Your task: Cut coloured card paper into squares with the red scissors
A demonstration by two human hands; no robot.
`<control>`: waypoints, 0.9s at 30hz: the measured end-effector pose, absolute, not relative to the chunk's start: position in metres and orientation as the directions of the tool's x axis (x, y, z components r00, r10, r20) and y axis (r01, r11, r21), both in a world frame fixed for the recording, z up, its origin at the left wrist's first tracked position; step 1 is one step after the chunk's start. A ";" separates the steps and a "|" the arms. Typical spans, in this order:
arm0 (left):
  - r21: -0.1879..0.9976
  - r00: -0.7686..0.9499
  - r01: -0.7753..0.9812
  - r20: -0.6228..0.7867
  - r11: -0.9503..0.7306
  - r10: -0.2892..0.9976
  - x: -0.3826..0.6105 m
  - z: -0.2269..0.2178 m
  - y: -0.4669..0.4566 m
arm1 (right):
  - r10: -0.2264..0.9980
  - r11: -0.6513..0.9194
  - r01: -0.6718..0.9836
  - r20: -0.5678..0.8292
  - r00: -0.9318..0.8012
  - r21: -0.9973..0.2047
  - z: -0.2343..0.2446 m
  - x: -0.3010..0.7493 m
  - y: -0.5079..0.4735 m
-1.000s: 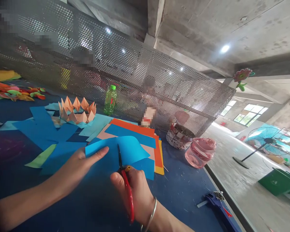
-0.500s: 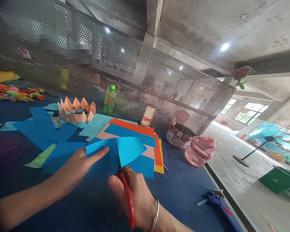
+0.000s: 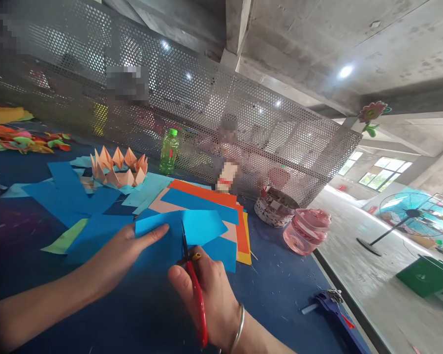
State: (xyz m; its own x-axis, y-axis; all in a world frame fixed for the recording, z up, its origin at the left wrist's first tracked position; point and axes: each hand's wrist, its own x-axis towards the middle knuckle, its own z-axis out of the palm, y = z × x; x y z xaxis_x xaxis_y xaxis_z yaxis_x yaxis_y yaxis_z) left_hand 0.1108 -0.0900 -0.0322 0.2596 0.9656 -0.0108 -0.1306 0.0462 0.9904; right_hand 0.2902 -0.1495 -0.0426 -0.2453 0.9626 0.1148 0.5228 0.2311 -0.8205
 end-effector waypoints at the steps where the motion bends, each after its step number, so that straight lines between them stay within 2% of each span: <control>1: 0.988 0.268 -0.145 -0.012 0.052 0.963 0.111 -0.032 -0.090 | 0.964 0.224 0.513 0.110 -0.244 -0.829 -0.042 0.290 -0.149; 10: 0.985 0.277 -0.168 0.001 0.048 0.961 0.114 -0.035 -0.092 | 0.964 0.245 0.520 0.150 -0.219 -0.818 -0.044 0.289 -0.144; 17: 0.979 0.260 -0.174 -0.055 0.102 0.964 0.114 -0.036 -0.093 | 0.962 0.261 0.529 0.174 -0.209 -0.807 -0.049 0.289 -0.141; 22: 0.985 0.231 -0.161 -0.022 0.060 0.973 0.115 -0.037 -0.092 | 0.962 0.267 0.540 0.187 -0.200 -0.798 -0.052 0.289 -0.141; 27: 0.971 0.243 -0.192 -0.091 0.140 0.966 0.116 -0.035 -0.096 | 0.957 0.286 0.546 0.213 -0.195 -0.787 -0.051 0.288 -0.141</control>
State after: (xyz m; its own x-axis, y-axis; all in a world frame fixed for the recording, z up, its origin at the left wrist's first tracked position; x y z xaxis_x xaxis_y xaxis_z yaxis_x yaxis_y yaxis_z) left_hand 0.1160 -0.0959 -0.0347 0.2435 0.9656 -0.0910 -0.1925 0.1401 0.9712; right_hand 0.2883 -0.1412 -0.0511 -0.1945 0.9574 0.2135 0.5459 0.2865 -0.7874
